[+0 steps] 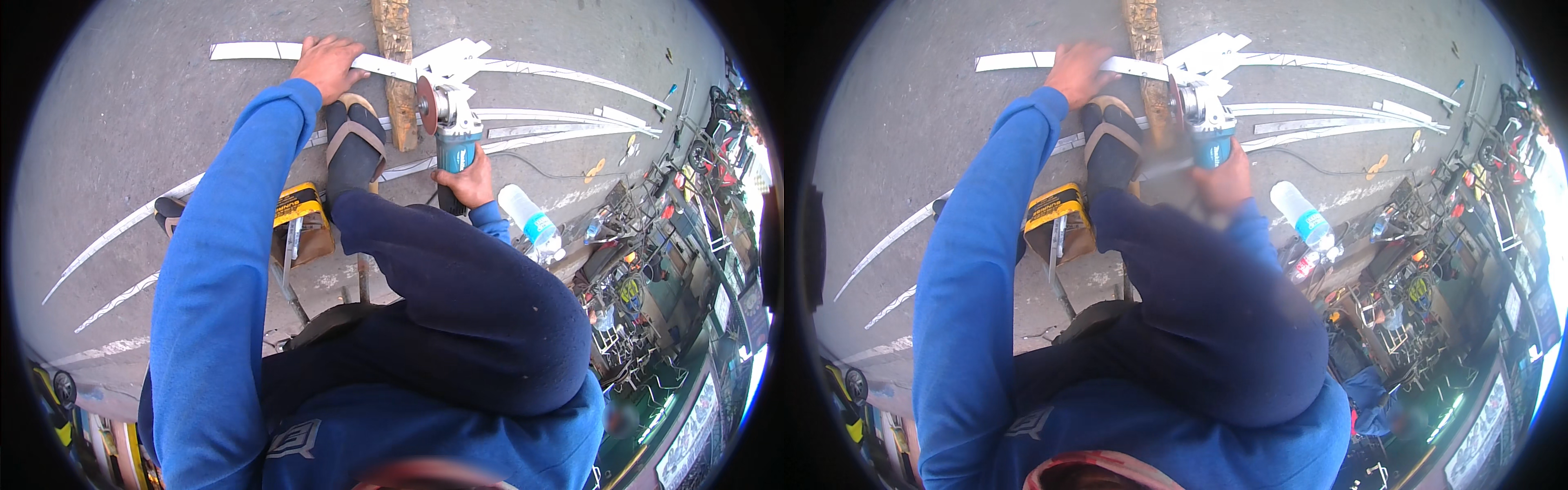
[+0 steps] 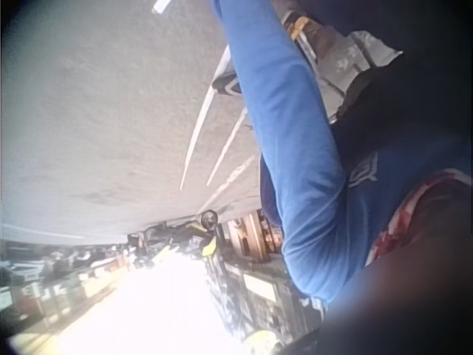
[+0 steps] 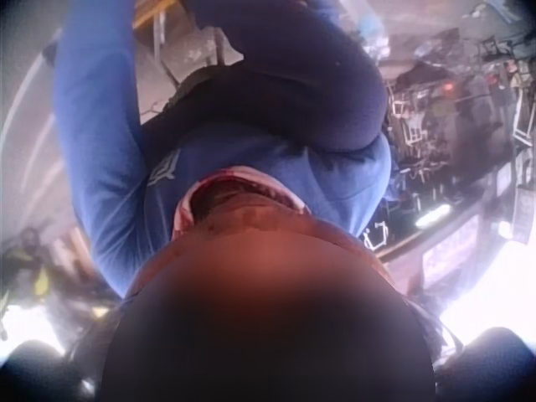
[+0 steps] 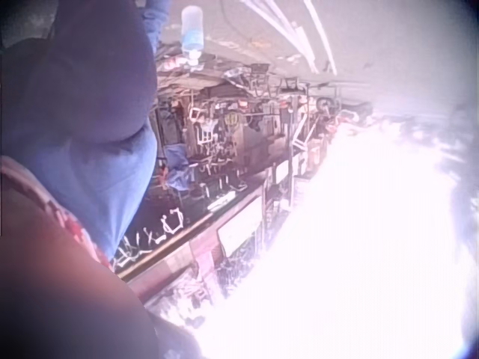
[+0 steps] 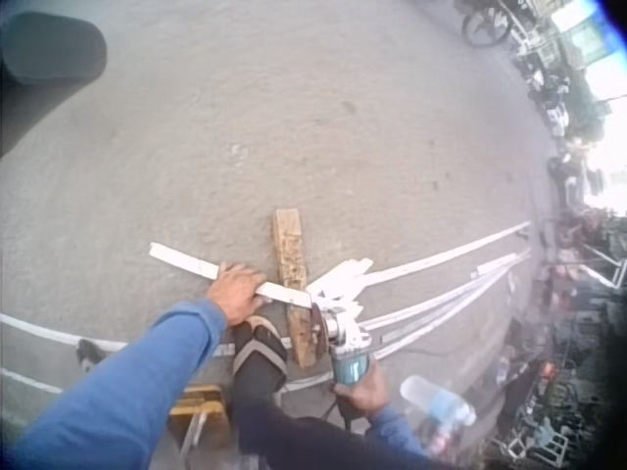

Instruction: The person uses an angle grinder to cut several white metal rods into shorter pieces. The rods are held in place by a wooden block and the person's foot while the grinder is applied to make the cuts.

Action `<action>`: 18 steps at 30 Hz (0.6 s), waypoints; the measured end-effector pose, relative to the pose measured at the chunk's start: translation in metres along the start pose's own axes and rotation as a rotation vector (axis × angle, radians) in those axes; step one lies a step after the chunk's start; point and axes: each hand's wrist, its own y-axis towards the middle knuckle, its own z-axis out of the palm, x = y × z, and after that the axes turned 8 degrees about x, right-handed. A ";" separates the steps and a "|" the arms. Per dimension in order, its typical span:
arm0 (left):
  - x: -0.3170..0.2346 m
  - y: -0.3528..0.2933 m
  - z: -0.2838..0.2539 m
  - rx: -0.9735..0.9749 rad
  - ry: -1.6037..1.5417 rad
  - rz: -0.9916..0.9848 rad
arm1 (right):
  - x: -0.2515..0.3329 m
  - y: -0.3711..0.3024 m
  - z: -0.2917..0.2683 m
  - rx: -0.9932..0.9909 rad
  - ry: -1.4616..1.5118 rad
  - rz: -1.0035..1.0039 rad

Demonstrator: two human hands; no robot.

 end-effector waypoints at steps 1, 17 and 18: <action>0.000 0.000 0.001 0.007 0.006 -0.002 | 0.001 0.000 -0.001 0.005 -0.004 0.000; 0.002 0.002 0.002 0.014 0.010 0.015 | 0.017 -0.004 -0.005 0.011 0.008 -0.020; 0.002 0.002 0.002 0.003 0.012 0.020 | 0.016 -0.004 -0.004 0.019 -0.002 -0.013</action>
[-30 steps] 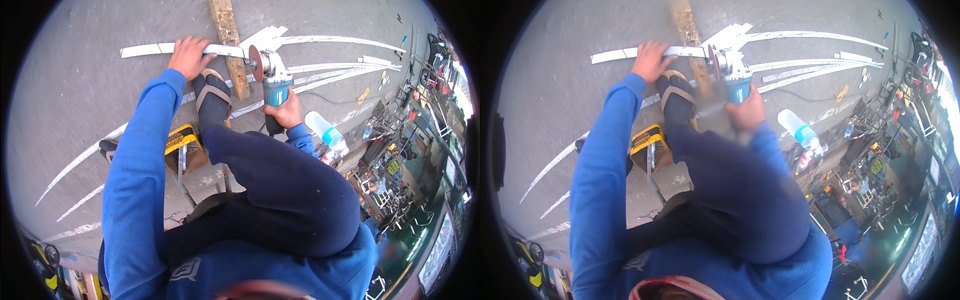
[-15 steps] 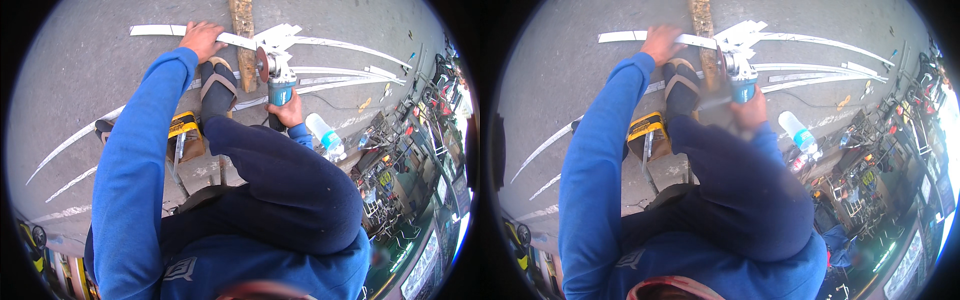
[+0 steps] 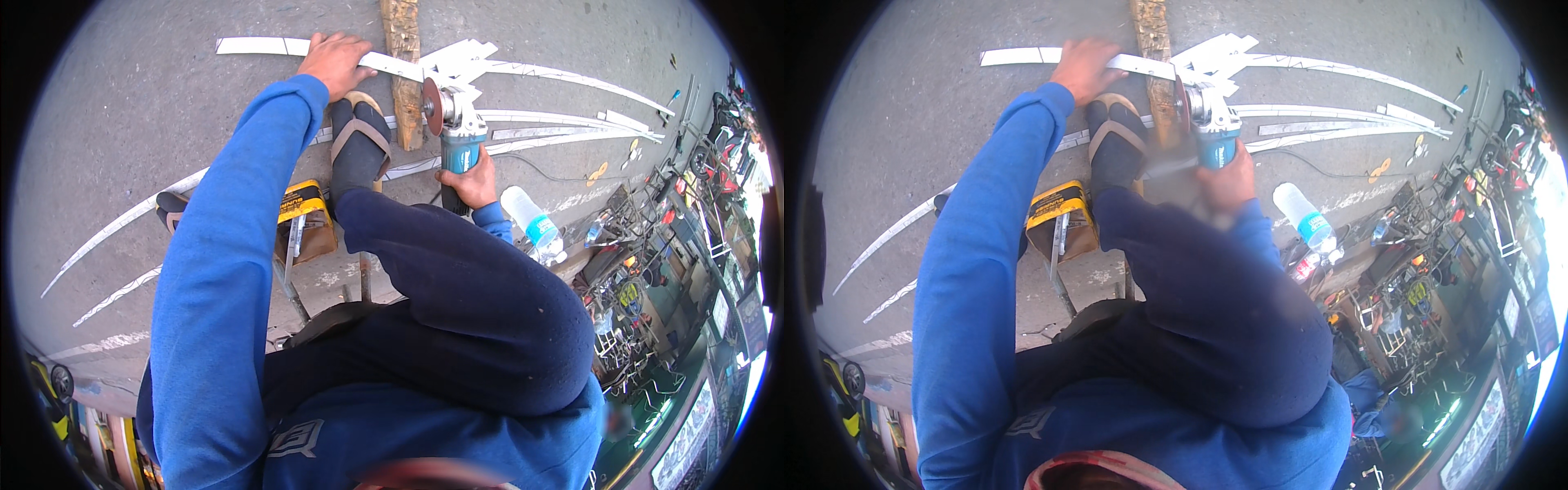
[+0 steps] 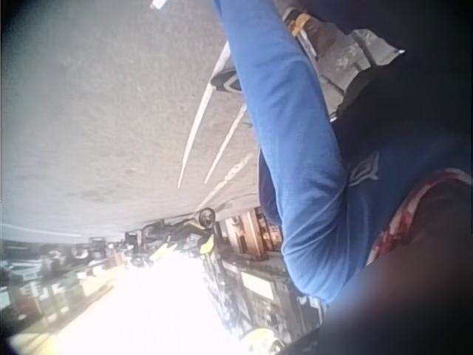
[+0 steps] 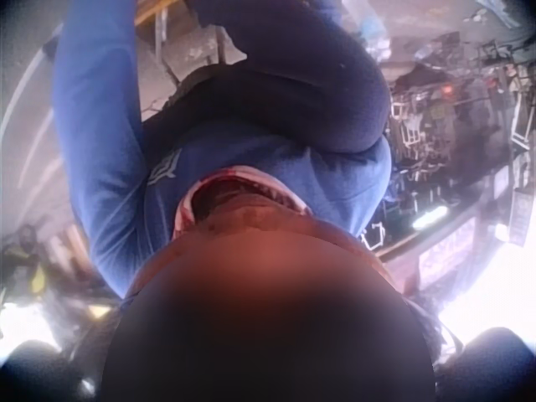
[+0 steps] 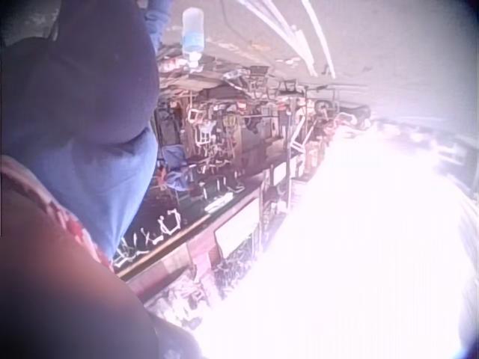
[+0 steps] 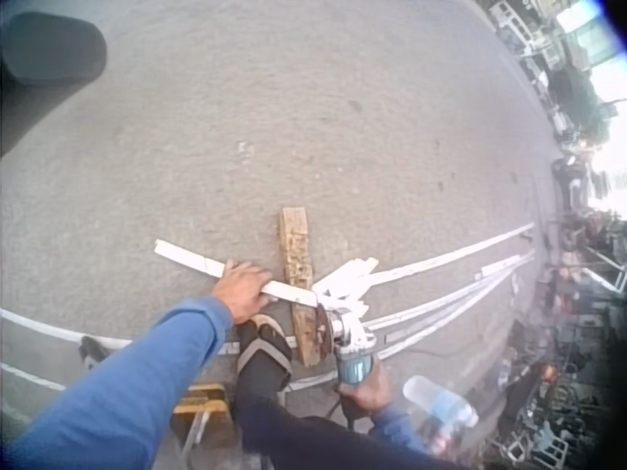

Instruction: The person uses an angle grinder to cut several white metal rods into shorter pieces. The rods are held in place by a wooden block and the person's foot while the grinder is applied to make the cuts.

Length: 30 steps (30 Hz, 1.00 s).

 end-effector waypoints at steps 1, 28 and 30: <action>0.000 0.000 0.000 0.016 -0.005 -0.007 | -0.002 0.001 0.001 -0.012 -0.016 0.004; -0.005 -0.002 -0.002 0.020 0.007 -0.052 | -0.013 0.017 0.004 -0.120 -0.041 -0.132; -0.004 -0.002 0.000 -0.003 0.013 -0.045 | -0.017 0.021 0.006 -0.158 -0.147 -0.101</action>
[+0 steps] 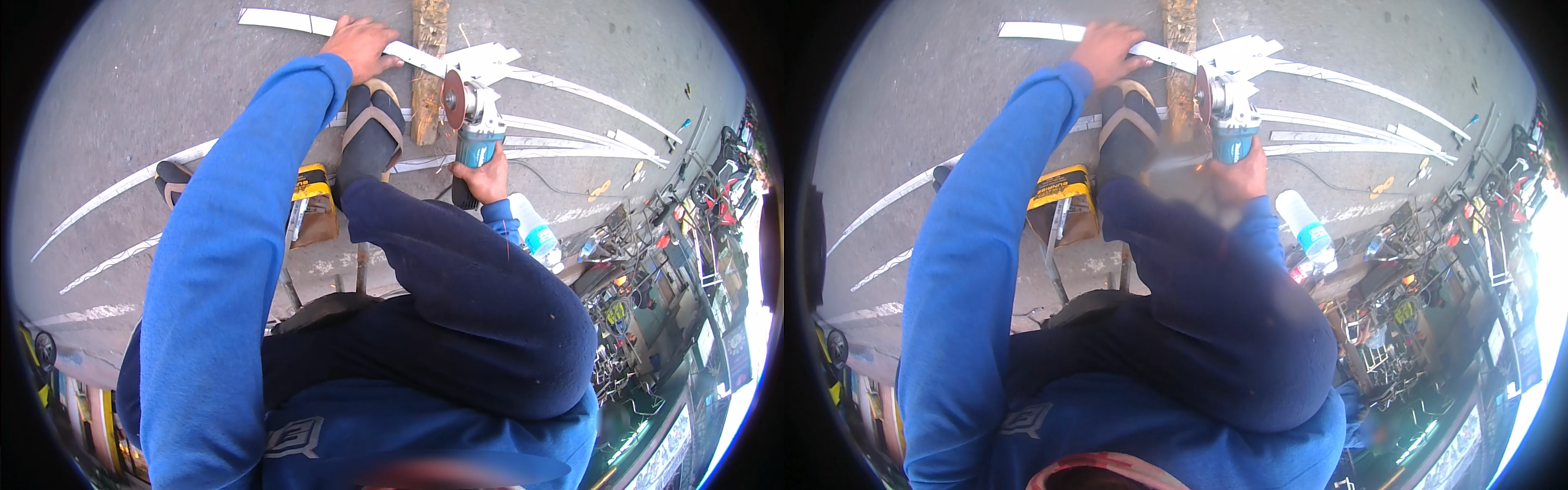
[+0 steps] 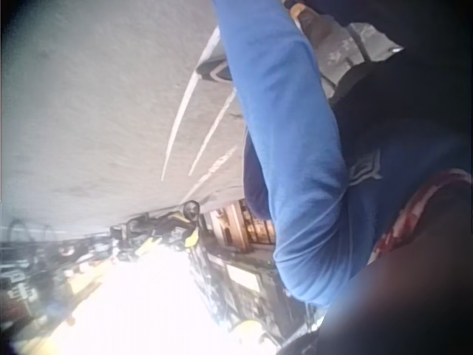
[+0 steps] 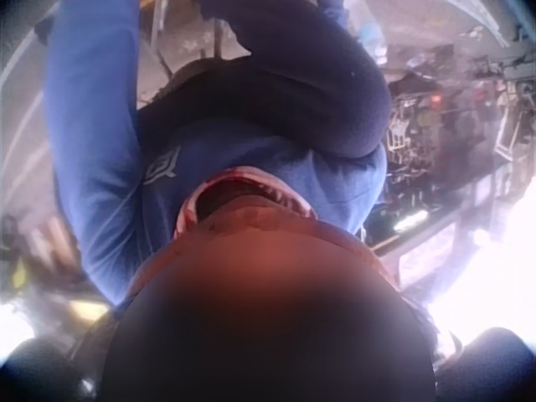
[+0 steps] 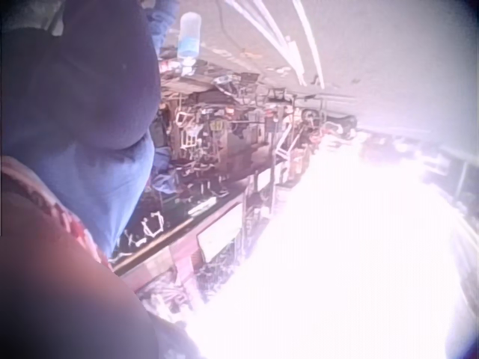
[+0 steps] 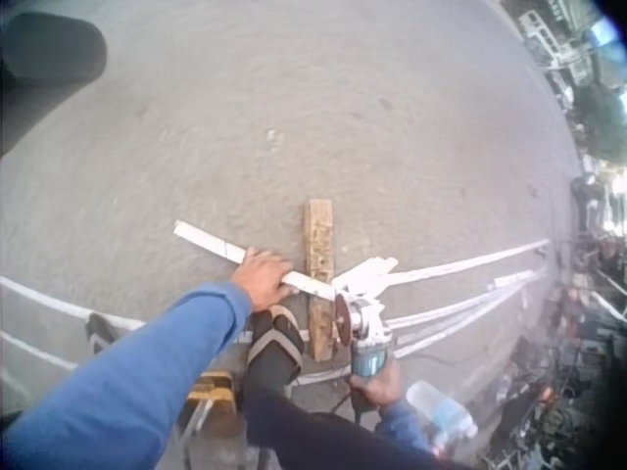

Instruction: The person uses an angle grinder to cut several white metal rods into shorter pieces. The rods are held in place by a wooden block and the person's foot while the grinder is applied to make the cuts.

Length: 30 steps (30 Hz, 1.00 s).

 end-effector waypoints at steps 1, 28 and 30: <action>0.001 0.000 0.000 -0.004 0.000 0.013 | -0.001 -0.001 -0.003 0.024 0.055 -0.041; 0.000 0.000 0.001 -0.022 -0.034 0.014 | 0.010 0.011 -0.007 0.055 0.049 -0.075; -0.001 -0.001 0.000 -0.033 -0.032 0.015 | 0.011 0.011 -0.006 0.028 0.059 -0.069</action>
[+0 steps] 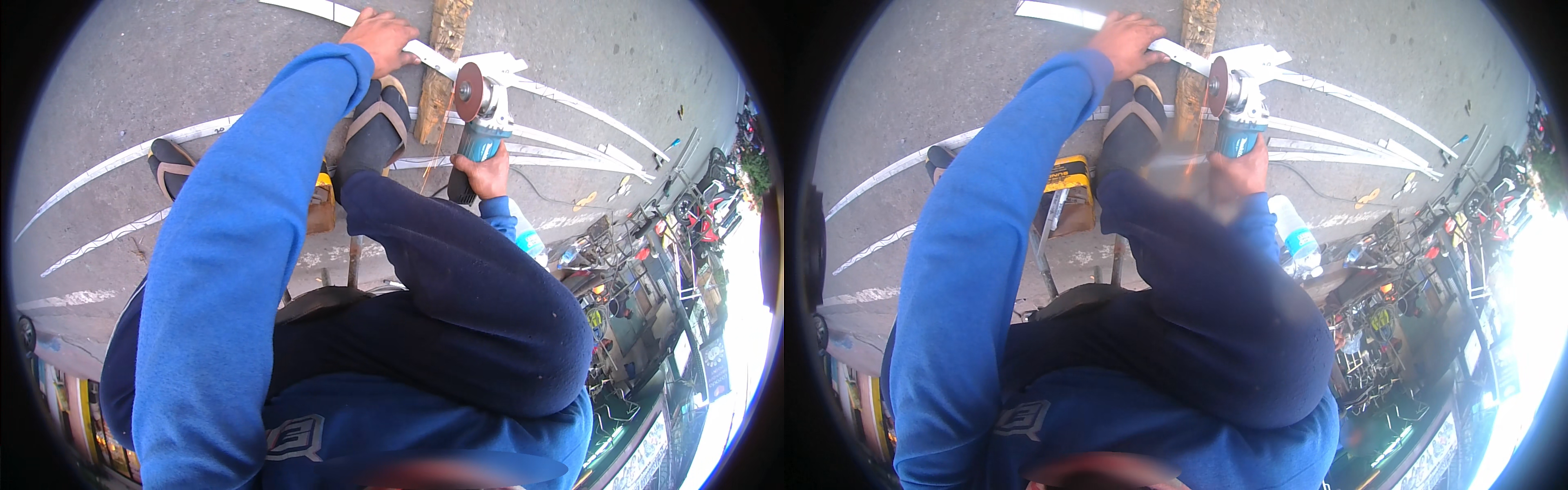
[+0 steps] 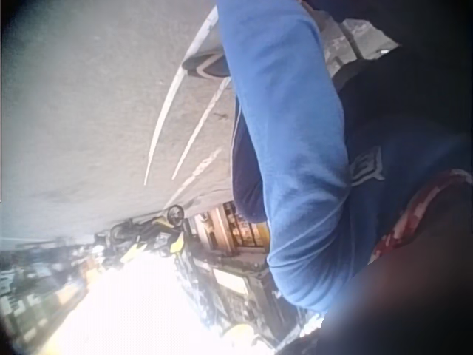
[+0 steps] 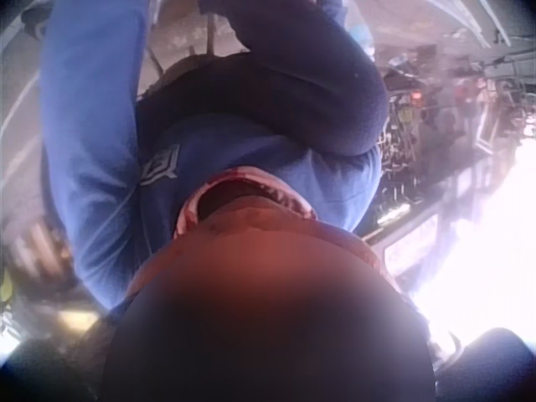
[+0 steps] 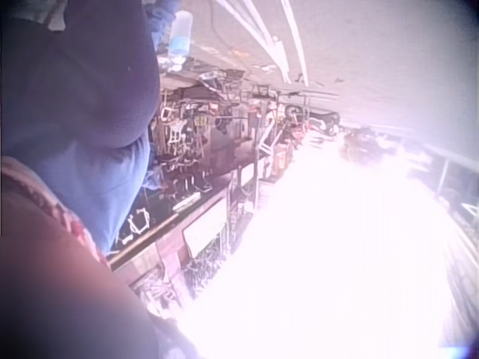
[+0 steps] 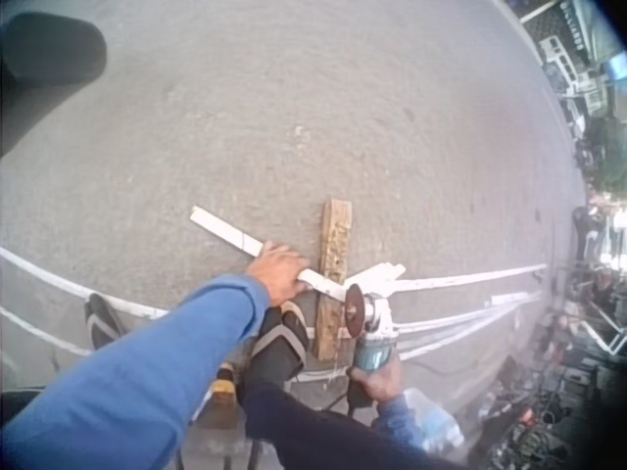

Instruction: The person uses an angle grinder to cut several white metal rods into shorter pieces. The rods are held in place by a wooden block and the person's foot while the grinder is applied to make the cuts.

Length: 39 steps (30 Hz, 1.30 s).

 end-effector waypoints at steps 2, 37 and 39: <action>0.000 -0.001 -0.001 0.007 -0.003 -0.004 | 0.001 0.001 0.000 0.007 0.023 -0.005; -0.003 0.000 -0.005 0.061 -0.056 -0.034 | -0.012 0.000 -0.005 0.103 0.018 0.056; -0.002 -0.001 -0.005 0.032 -0.063 -0.027 | -0.013 -0.002 -0.004 0.083 -0.010 0.055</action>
